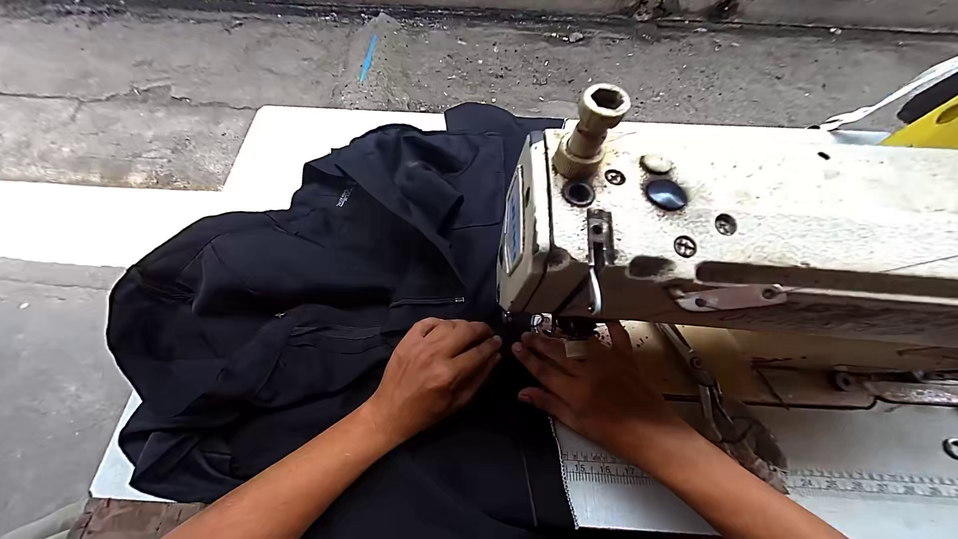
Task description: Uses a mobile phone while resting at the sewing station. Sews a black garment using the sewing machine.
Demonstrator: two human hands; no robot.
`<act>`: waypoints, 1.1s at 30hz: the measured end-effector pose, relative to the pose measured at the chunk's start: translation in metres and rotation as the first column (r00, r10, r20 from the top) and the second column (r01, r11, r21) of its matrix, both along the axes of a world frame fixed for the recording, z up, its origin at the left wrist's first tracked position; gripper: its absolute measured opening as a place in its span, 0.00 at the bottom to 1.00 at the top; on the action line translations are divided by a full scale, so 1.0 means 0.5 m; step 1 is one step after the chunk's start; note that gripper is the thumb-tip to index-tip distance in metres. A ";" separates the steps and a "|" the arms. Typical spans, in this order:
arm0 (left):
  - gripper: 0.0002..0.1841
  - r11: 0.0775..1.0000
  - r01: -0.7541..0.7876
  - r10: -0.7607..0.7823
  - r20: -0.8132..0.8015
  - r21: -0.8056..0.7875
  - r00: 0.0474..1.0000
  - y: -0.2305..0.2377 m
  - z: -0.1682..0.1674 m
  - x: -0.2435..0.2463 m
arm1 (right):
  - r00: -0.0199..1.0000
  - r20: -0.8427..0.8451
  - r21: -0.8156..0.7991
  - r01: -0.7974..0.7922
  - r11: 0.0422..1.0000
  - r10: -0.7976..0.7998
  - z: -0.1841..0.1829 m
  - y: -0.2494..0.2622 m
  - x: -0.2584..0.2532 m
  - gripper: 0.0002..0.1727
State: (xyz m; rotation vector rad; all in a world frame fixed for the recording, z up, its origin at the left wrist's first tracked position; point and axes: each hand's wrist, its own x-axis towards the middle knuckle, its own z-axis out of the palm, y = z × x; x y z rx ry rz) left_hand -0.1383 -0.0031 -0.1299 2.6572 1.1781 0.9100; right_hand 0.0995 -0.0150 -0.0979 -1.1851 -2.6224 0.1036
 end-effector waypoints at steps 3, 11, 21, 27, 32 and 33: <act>0.14 0.999 0.016 -0.015 -0.013 0.036 1.000 -0.001 -0.011 -0.009 | 1.000 -0.008 0.015 0.003 1.000 -0.003 -0.006 -0.002 0.001 0.27; 0.13 0.995 0.041 -0.037 -0.038 0.092 0.999 0.012 -0.026 -0.021 | 0.999 0.018 0.056 0.048 0.997 -0.049 -0.014 0.000 -0.002 0.29; 0.14 0.989 0.091 -0.085 -0.047 0.120 0.995 0.072 -0.022 -0.029 | 0.997 -0.040 0.102 0.069 0.992 -0.065 -0.022 0.036 0.006 0.30; 0.15 0.987 0.090 -0.086 -0.031 0.135 0.996 0.098 -0.019 -0.026 | 0.997 -0.016 0.061 0.079 0.995 -0.078 -0.025 0.050 0.011 0.28; 0.16 0.984 0.092 -0.087 -0.039 0.150 0.995 0.115 -0.012 -0.025 | 0.999 -0.048 -0.042 -0.014 0.999 0.012 0.018 -0.013 -0.010 0.23; 0.16 0.983 0.102 -0.097 -0.041 0.155 0.994 0.120 -0.012 -0.027 | 0.999 -0.049 -0.054 -0.022 0.998 0.019 0.022 -0.030 -0.012 0.23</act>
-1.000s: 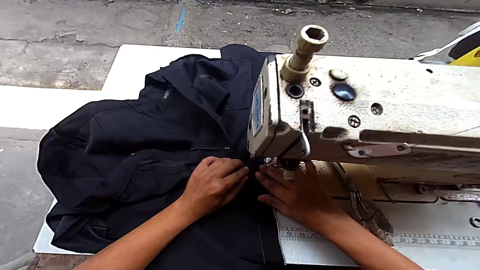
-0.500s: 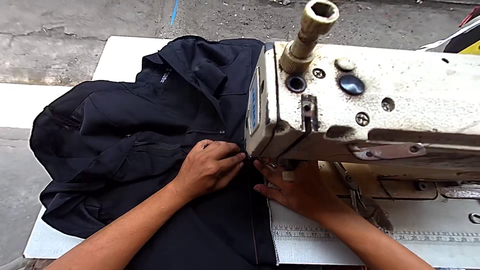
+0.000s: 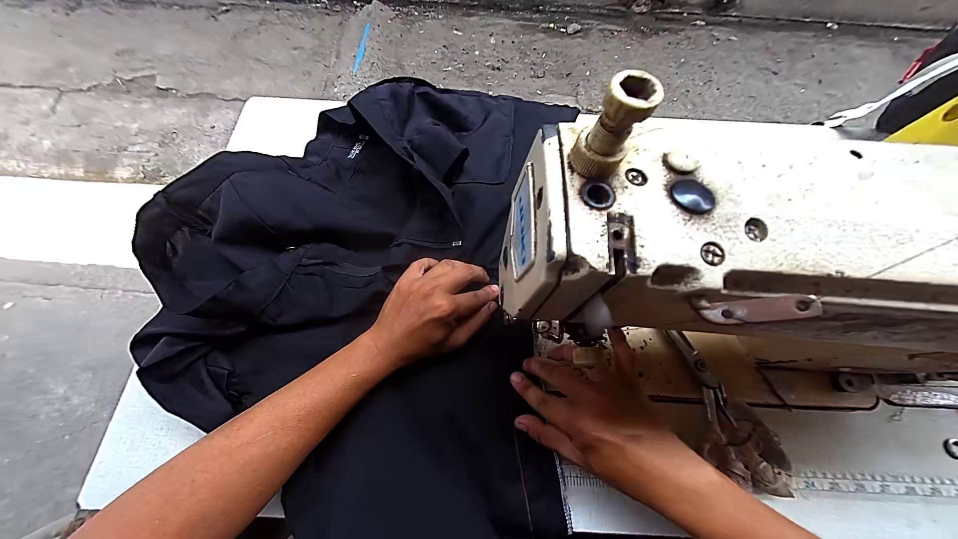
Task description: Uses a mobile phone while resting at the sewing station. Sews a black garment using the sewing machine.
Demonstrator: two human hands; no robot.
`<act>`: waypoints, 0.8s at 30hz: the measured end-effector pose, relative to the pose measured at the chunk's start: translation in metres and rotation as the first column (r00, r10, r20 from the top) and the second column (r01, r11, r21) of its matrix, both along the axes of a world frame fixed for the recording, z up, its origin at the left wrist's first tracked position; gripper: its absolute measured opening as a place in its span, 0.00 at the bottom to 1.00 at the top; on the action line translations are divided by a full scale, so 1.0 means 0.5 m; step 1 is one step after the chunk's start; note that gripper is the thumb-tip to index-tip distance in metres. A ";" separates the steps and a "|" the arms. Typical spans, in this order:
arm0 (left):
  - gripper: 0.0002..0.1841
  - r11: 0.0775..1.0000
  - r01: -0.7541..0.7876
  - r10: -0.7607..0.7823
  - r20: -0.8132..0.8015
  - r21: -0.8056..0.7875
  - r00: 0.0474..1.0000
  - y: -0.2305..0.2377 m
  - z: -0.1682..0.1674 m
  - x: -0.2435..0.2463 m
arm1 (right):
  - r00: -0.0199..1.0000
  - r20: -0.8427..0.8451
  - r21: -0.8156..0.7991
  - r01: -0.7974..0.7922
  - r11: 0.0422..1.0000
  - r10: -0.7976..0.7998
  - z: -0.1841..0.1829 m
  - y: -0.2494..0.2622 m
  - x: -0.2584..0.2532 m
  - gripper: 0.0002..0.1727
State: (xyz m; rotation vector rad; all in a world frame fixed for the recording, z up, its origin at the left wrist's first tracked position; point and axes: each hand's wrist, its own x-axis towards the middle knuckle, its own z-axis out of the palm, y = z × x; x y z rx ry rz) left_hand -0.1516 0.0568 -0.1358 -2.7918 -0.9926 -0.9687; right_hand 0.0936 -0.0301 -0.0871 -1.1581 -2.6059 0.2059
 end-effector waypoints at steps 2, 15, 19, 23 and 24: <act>0.16 1.000 0.022 -0.022 0.001 0.012 1.000 0.008 0.001 -0.002 | 1.000 -0.001 0.011 -0.004 1.000 0.004 -0.002 -0.029 0.002 0.24; 0.17 0.999 0.039 -0.039 0.018 0.019 0.999 0.047 0.013 0.000 | 0.996 0.063 0.049 0.057 0.997 -0.060 -0.012 -0.039 0.007 0.33; 0.18 0.998 0.060 -0.060 0.038 0.004 0.998 0.070 0.027 0.001 | 0.994 0.079 0.055 0.065 0.996 -0.069 -0.009 -0.017 0.002 0.34; 0.18 0.994 0.106 -0.104 0.060 -0.031 0.993 0.097 0.038 0.000 | 0.994 0.083 0.033 0.074 0.997 -0.077 -0.006 0.006 -0.004 0.34; 0.18 0.993 0.111 -0.109 0.061 -0.032 0.992 0.105 0.039 0.001 | 0.993 0.085 0.033 0.079 0.996 -0.082 -0.006 0.012 -0.005 0.34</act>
